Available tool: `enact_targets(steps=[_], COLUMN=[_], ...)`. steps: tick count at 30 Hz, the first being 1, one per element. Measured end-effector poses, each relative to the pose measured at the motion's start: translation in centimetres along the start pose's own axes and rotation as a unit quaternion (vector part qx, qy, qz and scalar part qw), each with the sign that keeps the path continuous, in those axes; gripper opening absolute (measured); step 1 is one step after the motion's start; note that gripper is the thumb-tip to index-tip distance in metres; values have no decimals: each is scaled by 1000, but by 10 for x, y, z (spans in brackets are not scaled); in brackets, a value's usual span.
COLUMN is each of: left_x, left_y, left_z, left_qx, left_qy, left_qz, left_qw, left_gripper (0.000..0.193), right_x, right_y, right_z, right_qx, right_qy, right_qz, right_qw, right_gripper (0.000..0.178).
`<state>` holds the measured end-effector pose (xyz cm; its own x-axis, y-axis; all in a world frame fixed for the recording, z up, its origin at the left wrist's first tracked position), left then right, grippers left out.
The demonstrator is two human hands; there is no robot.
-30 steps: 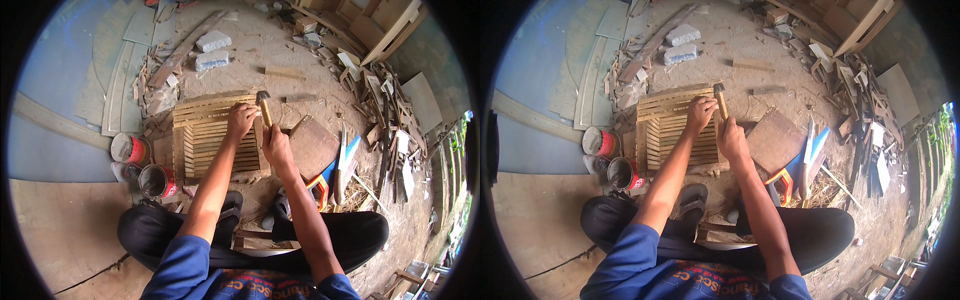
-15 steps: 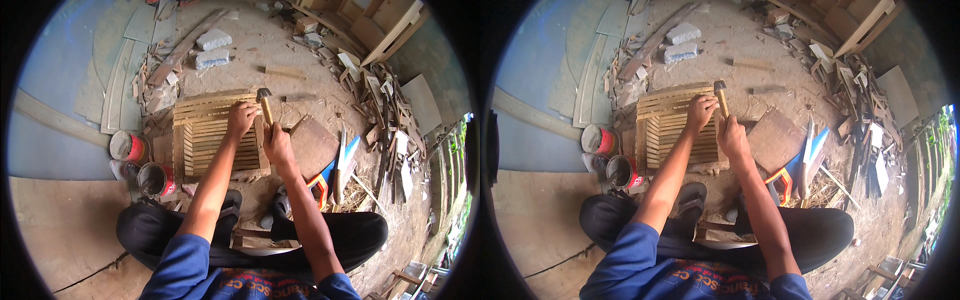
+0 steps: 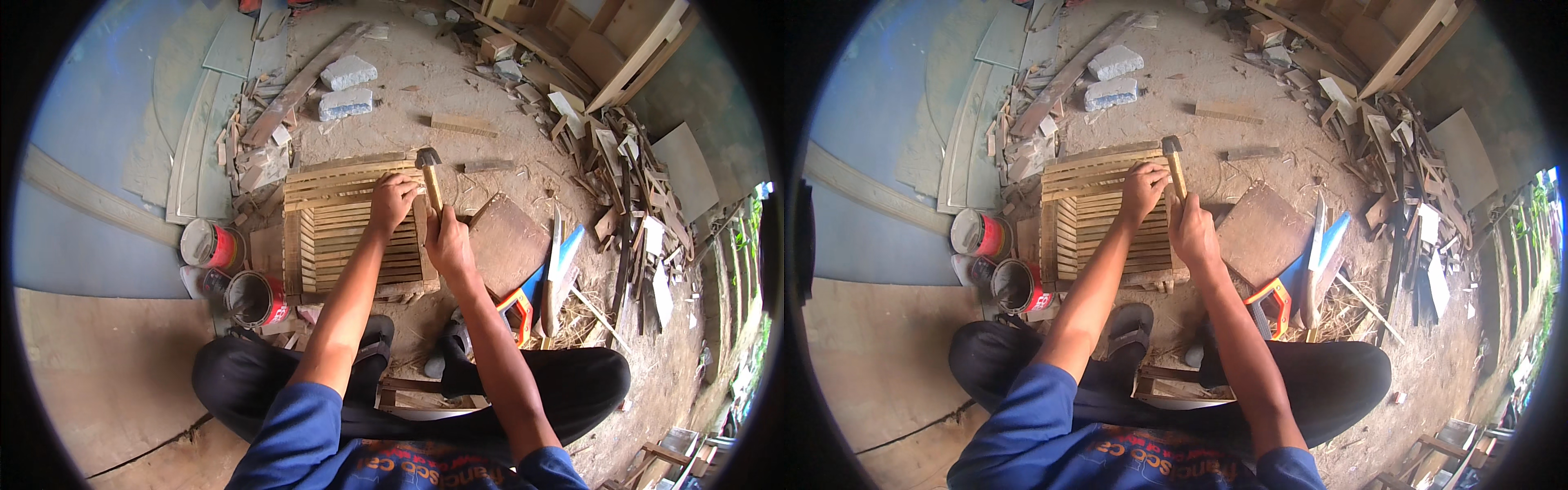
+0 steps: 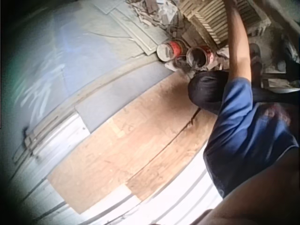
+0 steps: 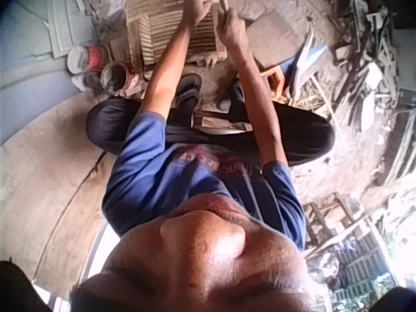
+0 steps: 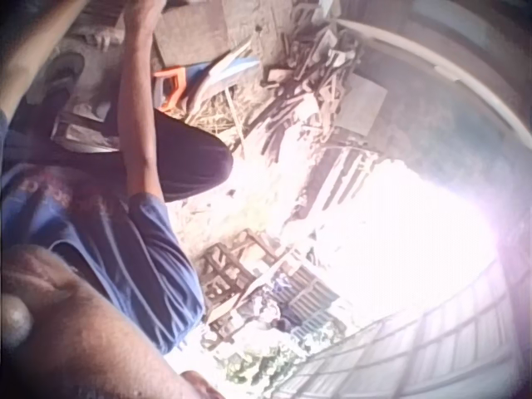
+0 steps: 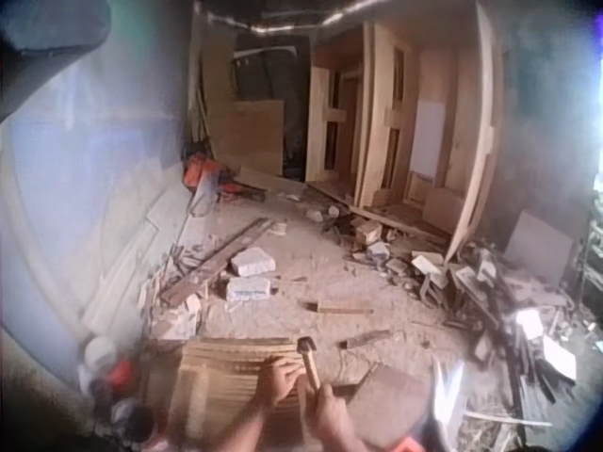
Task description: The person hammers nails into a wooden slatted structure, then uses a knife to split and shape a thin wooden strip. The person inserts the shaped strip into the structure and adjusts the slats.
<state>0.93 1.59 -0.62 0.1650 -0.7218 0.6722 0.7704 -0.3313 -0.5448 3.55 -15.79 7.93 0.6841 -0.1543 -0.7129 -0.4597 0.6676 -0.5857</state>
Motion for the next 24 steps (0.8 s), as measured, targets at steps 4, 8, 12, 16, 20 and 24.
enact_targets(steps=[4, 8, 12, 16, 20, 24], left_x=[4, 13, 17, 15, 18, 16], left_y=[1, -6, -11, -16, -17, -16], left_z=[-3, -4, -8, -7, -7, -5], left_qx=[-3, -3, -30, -77, -101, -103], left_qy=[21, 78, 100, 90, 73, 64], left_qz=[44, 76, 67, 83, 80, 46], left_qw=[999, 994, 992, 989, 989, 992], left_gripper=[14, 15, 18, 24, 25, 24], right_x=[10, 16, 24, 19, 16, 8], right_y=[2, 0, 1, 0, -5, -8], right_z=[-9, -18, -22, -17, -13, -6], right_qx=[-13, -17, 5, 15, 6, 10], right_qy=[42, 73, 36, 15, 10, -1], right_qz=[-23, -29, 1, 12, 13, 19], right_qw=[999, 997, 999, 1000, 1000, 1000], right_gripper=[26, 26, 25, 25, 24, 24])
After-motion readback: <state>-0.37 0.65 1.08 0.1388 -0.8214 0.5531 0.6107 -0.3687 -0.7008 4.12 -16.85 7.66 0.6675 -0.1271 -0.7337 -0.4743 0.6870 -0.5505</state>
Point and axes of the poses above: each hand's wrist, its own z-axis towards the middle knuckle, its own y-axis out of the palm, x = y × z, the point moved 2 cm from there along z, towards the middle knuckle, and after that the axes turned 9 degrees about -y, right-handed, at the moved point
